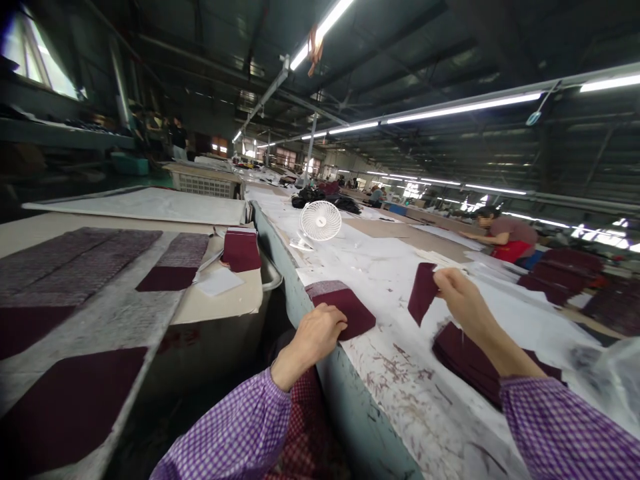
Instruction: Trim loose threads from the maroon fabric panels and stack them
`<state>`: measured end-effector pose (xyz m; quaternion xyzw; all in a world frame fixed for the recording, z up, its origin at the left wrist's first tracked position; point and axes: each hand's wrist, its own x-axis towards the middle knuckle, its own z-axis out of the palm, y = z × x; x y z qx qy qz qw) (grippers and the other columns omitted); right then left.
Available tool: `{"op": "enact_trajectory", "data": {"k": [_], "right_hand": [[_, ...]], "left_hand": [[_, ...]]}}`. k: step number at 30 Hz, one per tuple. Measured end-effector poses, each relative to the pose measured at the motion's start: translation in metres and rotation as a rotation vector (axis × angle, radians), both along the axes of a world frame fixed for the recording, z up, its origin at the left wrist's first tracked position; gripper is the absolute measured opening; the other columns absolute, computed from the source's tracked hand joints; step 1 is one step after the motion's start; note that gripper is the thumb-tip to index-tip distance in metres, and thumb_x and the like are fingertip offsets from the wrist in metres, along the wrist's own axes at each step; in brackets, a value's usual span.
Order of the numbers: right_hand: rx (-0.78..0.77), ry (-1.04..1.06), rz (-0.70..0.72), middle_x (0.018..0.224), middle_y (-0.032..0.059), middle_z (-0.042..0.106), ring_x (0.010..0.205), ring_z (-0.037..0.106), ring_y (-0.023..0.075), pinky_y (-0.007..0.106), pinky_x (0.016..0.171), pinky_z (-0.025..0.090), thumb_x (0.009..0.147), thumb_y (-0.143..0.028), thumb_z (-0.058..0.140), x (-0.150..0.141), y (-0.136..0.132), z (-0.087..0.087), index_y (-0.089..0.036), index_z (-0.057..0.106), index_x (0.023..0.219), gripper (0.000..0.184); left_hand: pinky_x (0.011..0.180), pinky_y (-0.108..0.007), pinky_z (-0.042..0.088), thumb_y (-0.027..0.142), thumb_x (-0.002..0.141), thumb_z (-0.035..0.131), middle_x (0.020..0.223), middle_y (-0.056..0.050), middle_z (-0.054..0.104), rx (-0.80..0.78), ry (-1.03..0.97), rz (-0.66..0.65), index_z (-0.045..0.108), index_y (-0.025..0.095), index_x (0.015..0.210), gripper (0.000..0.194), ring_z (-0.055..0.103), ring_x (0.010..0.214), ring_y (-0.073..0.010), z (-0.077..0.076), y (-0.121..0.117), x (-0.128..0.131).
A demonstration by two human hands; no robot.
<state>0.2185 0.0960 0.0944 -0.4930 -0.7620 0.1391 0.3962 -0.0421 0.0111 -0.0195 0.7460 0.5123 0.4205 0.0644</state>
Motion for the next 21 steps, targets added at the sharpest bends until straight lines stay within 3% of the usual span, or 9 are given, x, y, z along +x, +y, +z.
{"op": "enact_trajectory", "data": {"k": [2,5,7,9,13,15,16,19,21], "right_hand": [[0.026,-0.232,0.093,0.076,0.0048,0.061,0.075,0.055,0.0220,0.038,0.073,0.047,0.084,-0.052,0.045,-0.013,-0.036,-0.002,-0.023,0.056,0.083,0.031],[-0.196,-0.557,0.395,0.079,0.0053,0.065,0.071,0.058,0.0197,0.034,0.070,0.047,0.090,-0.043,0.042,-0.038,-0.091,-0.006,-0.023,0.064,0.084,0.031],[-0.314,-0.649,0.593,0.096,0.0064,0.068,0.085,0.061,0.0213,0.034,0.080,0.047,0.090,-0.039,0.045,-0.048,-0.117,-0.007,-0.024,0.068,0.094,0.028],[-0.373,-0.651,0.668,0.106,0.0065,0.067,0.094,0.060,0.0222,0.034,0.085,0.046,0.090,-0.038,0.046,-0.049,-0.127,-0.006,-0.025,0.068,0.102,0.029],[-0.305,-0.489,0.447,0.089,0.0068,0.069,0.081,0.062,0.0215,0.034,0.075,0.049,0.089,-0.046,0.044,-0.034,-0.100,-0.014,-0.021,0.068,0.090,0.035],[-0.230,-0.357,0.324,0.107,0.0094,0.066,0.095,0.060,0.0247,0.039,0.083,0.048,0.083,-0.049,0.053,-0.025,-0.074,-0.030,-0.022,0.064,0.104,0.036],[-0.232,-0.288,0.296,0.118,0.0111,0.061,0.104,0.058,0.0261,0.041,0.087,0.046,0.078,-0.049,0.059,-0.022,-0.061,-0.039,-0.022,0.058,0.116,0.047],[-0.424,-0.144,0.327,0.118,0.0129,0.059,0.104,0.058,0.0250,0.043,0.087,0.047,0.071,-0.048,0.065,-0.020,-0.037,-0.062,-0.020,0.034,0.140,0.080],[-0.564,-0.074,0.413,0.104,0.0092,0.064,0.098,0.061,0.0238,0.043,0.086,0.047,0.072,-0.046,0.066,-0.024,-0.038,-0.063,-0.018,0.032,0.141,0.081]], "left_hand": [[0.082,-0.035,0.046,0.025,0.090,0.045,0.092,-0.008,0.066,-0.002,-0.174,-0.038,0.064,0.017,0.096,0.021,0.059,0.088,-0.0223,0.008,-0.008,0.005],[0.076,-0.032,0.049,0.037,0.092,0.042,0.095,-0.007,0.065,-0.093,-0.448,-0.105,0.054,0.016,0.116,0.035,0.061,0.078,-0.0184,0.014,-0.017,0.014],[0.077,-0.034,0.050,0.040,0.086,0.052,0.101,-0.009,0.063,-0.157,-0.450,-0.132,0.051,0.015,0.119,0.041,0.061,0.080,-0.0196,0.013,-0.019,0.020],[0.086,-0.037,0.048,0.030,0.078,0.063,0.107,-0.011,0.060,-0.169,-0.362,-0.139,0.051,0.014,0.119,0.046,0.059,0.092,-0.0233,0.009,-0.019,0.026],[0.095,-0.038,0.043,0.001,0.070,0.054,0.108,-0.009,0.056,-0.115,-0.244,-0.160,0.049,0.019,0.120,0.054,0.054,0.103,-0.0233,0.005,-0.019,0.036],[0.092,-0.034,0.044,-0.005,0.067,0.047,0.107,-0.007,0.055,-0.082,-0.220,-0.228,0.049,0.022,0.121,0.060,0.054,0.100,-0.0205,0.006,-0.019,0.040],[0.091,-0.032,0.045,-0.006,0.067,0.045,0.106,-0.007,0.055,-0.070,-0.219,-0.268,0.049,0.023,0.122,0.062,0.054,0.098,-0.0194,0.008,-0.019,0.040],[0.089,-0.032,0.046,-0.005,0.067,0.048,0.103,-0.005,0.056,-0.061,-0.311,-0.330,0.054,0.023,0.119,0.059,0.054,0.096,-0.0181,0.013,-0.017,0.036],[0.087,-0.031,0.047,-0.004,0.067,0.053,0.100,-0.004,0.058,-0.128,-0.494,-0.345,0.058,0.021,0.114,0.053,0.056,0.093,-0.0174,0.018,-0.016,0.030]]}}
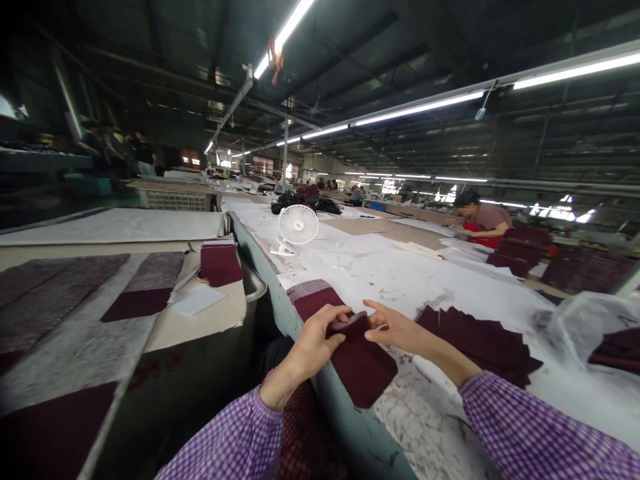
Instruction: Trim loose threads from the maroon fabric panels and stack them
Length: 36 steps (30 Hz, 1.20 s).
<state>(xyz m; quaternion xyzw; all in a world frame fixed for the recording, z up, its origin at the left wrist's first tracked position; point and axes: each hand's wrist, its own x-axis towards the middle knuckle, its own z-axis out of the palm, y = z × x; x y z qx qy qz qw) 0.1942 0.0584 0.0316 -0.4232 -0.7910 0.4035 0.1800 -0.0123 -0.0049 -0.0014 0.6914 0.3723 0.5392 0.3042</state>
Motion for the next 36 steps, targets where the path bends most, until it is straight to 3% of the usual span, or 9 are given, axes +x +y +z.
{"op": "enact_trajectory", "data": {"k": [4,7,10,13,16,18,22,27,36], "right_hand": [[-0.222,0.142,0.123,0.109,0.0092,0.065,0.101,0.061,0.0242,0.041,0.089,0.046,0.076,-0.041,0.065,-0.008,-0.027,0.029,-0.017,0.048,0.128,0.060],[-0.293,0.107,0.062,0.108,0.0086,0.065,0.092,0.063,0.0223,0.036,0.079,0.050,0.075,-0.038,0.066,-0.003,-0.044,0.048,-0.020,0.045,0.131,0.062],[-0.334,0.061,0.029,0.109,0.0070,0.065,0.093,0.062,0.0213,0.032,0.076,0.049,0.074,-0.035,0.067,0.009,-0.050,0.047,-0.023,0.048,0.129,0.060],[-0.312,0.060,-0.020,0.105,0.0057,0.065,0.093,0.061,0.0207,0.032,0.077,0.048,0.073,-0.035,0.068,0.018,-0.049,0.034,-0.022,0.048,0.129,0.061],[-0.229,0.033,-0.057,0.096,0.0048,0.065,0.089,0.061,0.0207,0.031,0.074,0.048,0.072,-0.038,0.067,0.024,-0.042,0.020,-0.020,0.046,0.131,0.065],[-0.124,-0.018,-0.057,0.089,0.0039,0.064,0.082,0.061,0.0200,0.031,0.069,0.048,0.072,-0.041,0.065,0.030,-0.034,0.011,-0.017,0.045,0.130,0.066],[0.241,-0.285,-0.081,0.072,0.0013,0.062,0.064,0.058,0.0173,0.029,0.060,0.046,0.078,-0.042,0.055,0.048,-0.014,-0.003,-0.013,0.048,0.127,0.057],[0.572,-0.465,-0.005,0.082,0.0090,0.067,0.072,0.061,0.0196,0.030,0.068,0.046,0.089,-0.034,0.040,0.057,-0.001,-0.003,-0.014,0.064,0.101,0.034],[0.698,-0.533,0.133,0.087,0.0087,0.065,0.080,0.060,0.0199,0.030,0.073,0.045,0.087,-0.024,0.040,0.044,0.005,0.000,-0.016,0.064,0.089,0.026]], "left_hand": [[0.079,-0.026,0.048,0.002,0.068,0.063,0.099,-0.006,0.063,-0.262,-0.350,-0.199,0.057,0.016,0.113,0.047,0.060,0.089,-0.0154,0.012,0.000,-0.016],[0.077,-0.026,0.048,0.017,0.076,0.065,0.098,-0.009,0.066,-0.369,-0.386,-0.294,0.055,0.014,0.116,0.041,0.062,0.087,-0.0152,0.018,0.001,-0.025],[0.062,-0.023,0.047,0.030,0.084,0.056,0.103,-0.012,0.066,-0.405,-0.271,-0.184,0.051,0.013,0.121,0.041,0.062,0.075,-0.0134,0.020,0.008,-0.025],[0.056,-0.024,0.045,0.029,0.084,0.054,0.097,-0.010,0.067,-0.301,-0.024,-0.046,0.056,0.013,0.118,0.038,0.061,0.065,-0.0142,0.020,0.017,-0.014],[0.068,-0.029,0.047,0.029,0.082,0.057,0.081,-0.006,0.069,-0.141,0.286,-0.014,0.069,0.017,0.096,0.022,0.063,0.075,-0.0204,0.019,0.023,0.009],[0.073,-0.031,0.047,0.028,0.079,0.061,0.079,-0.005,0.069,-0.118,0.417,0.011,0.071,0.021,0.090,0.017,0.063,0.079,-0.0226,0.017,0.025,0.027],[0.084,-0.031,0.047,0.019,0.080,0.058,0.093,-0.005,0.067,-0.033,0.653,0.116,0.069,0.023,0.096,0.020,0.060,0.094,-0.0218,0.007,0.025,0.053],[0.082,-0.033,0.047,0.022,0.091,0.041,0.097,-0.007,0.061,0.082,0.870,0.150,0.067,0.020,0.097,0.027,0.056,0.095,-0.0219,-0.001,0.025,0.061],[0.078,-0.032,0.045,0.013,0.088,0.039,0.095,-0.007,0.056,0.171,0.948,0.161,0.065,0.017,0.090,0.026,0.052,0.091,-0.0213,-0.007,0.030,0.062]]}}
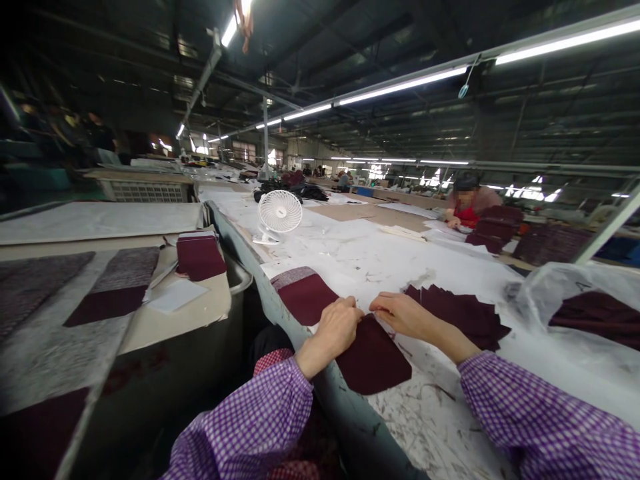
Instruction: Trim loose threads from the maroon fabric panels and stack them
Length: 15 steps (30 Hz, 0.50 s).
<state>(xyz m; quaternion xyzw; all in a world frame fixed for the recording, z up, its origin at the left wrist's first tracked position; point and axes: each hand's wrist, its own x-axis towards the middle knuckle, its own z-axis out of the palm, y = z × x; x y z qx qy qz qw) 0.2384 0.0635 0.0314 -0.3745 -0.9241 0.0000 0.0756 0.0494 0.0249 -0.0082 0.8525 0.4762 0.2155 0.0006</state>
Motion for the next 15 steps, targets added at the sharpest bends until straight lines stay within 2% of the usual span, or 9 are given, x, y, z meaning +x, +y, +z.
{"op": "enact_trajectory", "data": {"k": [9,15], "right_hand": [[0.028,-0.051,-0.004,0.079,0.0057,0.062,0.074,0.058,0.0172,0.027,0.068,0.043,0.085,-0.018,0.042,-0.0039,-0.0016,-0.0005,-0.017,0.059,0.081,0.018],[0.239,-0.193,0.088,0.080,0.0061,0.057,0.069,0.056,0.0157,0.027,0.064,0.043,0.092,-0.017,0.035,-0.0015,-0.0074,-0.0071,-0.016,0.057,0.082,0.025]], "left_hand": [[0.080,-0.033,0.044,0.013,0.088,0.039,0.095,-0.008,0.054,-0.002,0.004,-0.020,0.064,0.017,0.089,0.026,0.050,0.091,-0.0214,-0.0026,0.0007,-0.0004],[0.082,-0.034,0.044,0.013,0.088,0.037,0.097,-0.006,0.054,-0.002,-0.018,-0.028,0.064,0.019,0.093,0.029,0.049,0.092,-0.0212,-0.0030,-0.0009,-0.0016]]}}
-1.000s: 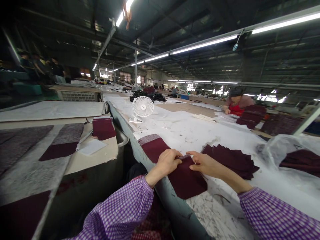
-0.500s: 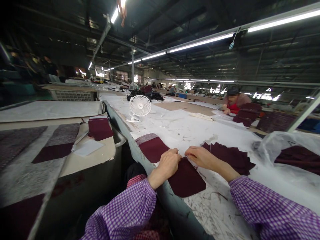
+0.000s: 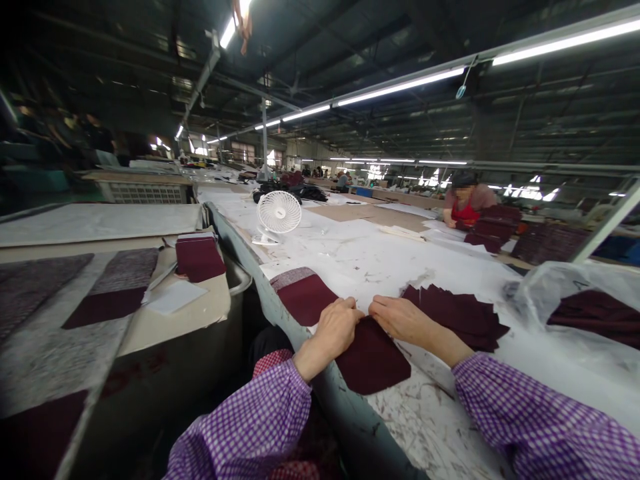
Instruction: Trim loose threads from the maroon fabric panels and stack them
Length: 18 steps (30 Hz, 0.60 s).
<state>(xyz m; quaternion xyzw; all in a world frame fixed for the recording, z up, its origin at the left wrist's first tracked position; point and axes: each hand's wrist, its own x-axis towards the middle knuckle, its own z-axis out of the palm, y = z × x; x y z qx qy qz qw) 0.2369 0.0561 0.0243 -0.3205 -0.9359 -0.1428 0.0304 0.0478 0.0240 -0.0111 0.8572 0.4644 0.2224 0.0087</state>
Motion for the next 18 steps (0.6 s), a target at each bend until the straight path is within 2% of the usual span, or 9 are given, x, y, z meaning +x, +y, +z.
{"op": "enact_trajectory", "data": {"k": [4,9,13,15,18], "right_hand": [[0.134,-0.091,0.074,0.080,0.0058,0.056,0.070,0.054,0.0159,0.027,0.064,0.045,0.092,-0.013,0.036,0.004,-0.002,-0.009,-0.016,0.057,0.081,0.024],[0.268,-0.137,0.108,0.090,0.0092,0.060,0.082,0.056,0.0201,0.030,0.070,0.048,0.088,-0.008,0.041,0.012,-0.001,-0.019,-0.015,0.060,0.096,0.022],[0.195,-0.056,0.026,0.092,0.0089,0.063,0.085,0.059,0.0208,0.033,0.075,0.051,0.083,-0.004,0.043,0.019,0.000,-0.012,-0.016,0.062,0.102,0.030],[0.116,0.078,-0.033,0.100,0.0092,0.063,0.089,0.061,0.0201,0.033,0.077,0.052,0.084,-0.007,0.041,0.019,-0.002,-0.006,-0.017,0.062,0.106,0.032],[-0.009,0.259,-0.040,0.111,0.0098,0.061,0.097,0.060,0.0184,0.032,0.085,0.051,0.088,-0.011,0.036,0.009,-0.010,0.000,-0.018,0.059,0.112,0.034]], "left_hand": [[0.084,-0.033,0.042,0.009,0.085,0.039,0.098,-0.005,0.053,-0.008,0.020,-0.033,0.064,0.022,0.094,0.029,0.048,0.093,-0.0210,0.003,-0.003,-0.001],[0.083,-0.034,0.041,0.008,0.085,0.039,0.102,-0.006,0.053,-0.003,0.059,-0.052,0.064,0.020,0.095,0.029,0.047,0.095,-0.0223,0.008,-0.005,0.001],[0.084,-0.035,0.041,0.009,0.086,0.038,0.102,-0.006,0.052,-0.018,0.068,-0.058,0.064,0.019,0.093,0.029,0.047,0.095,-0.0226,0.010,-0.005,0.001],[0.084,-0.035,0.041,0.009,0.086,0.038,0.102,-0.006,0.053,-0.026,0.074,-0.054,0.064,0.019,0.091,0.028,0.047,0.096,-0.0228,0.011,-0.006,0.001],[0.084,-0.036,0.042,0.009,0.086,0.039,0.102,-0.007,0.053,-0.024,0.077,-0.052,0.065,0.019,0.092,0.029,0.047,0.095,-0.0232,0.012,-0.007,0.001]]}}
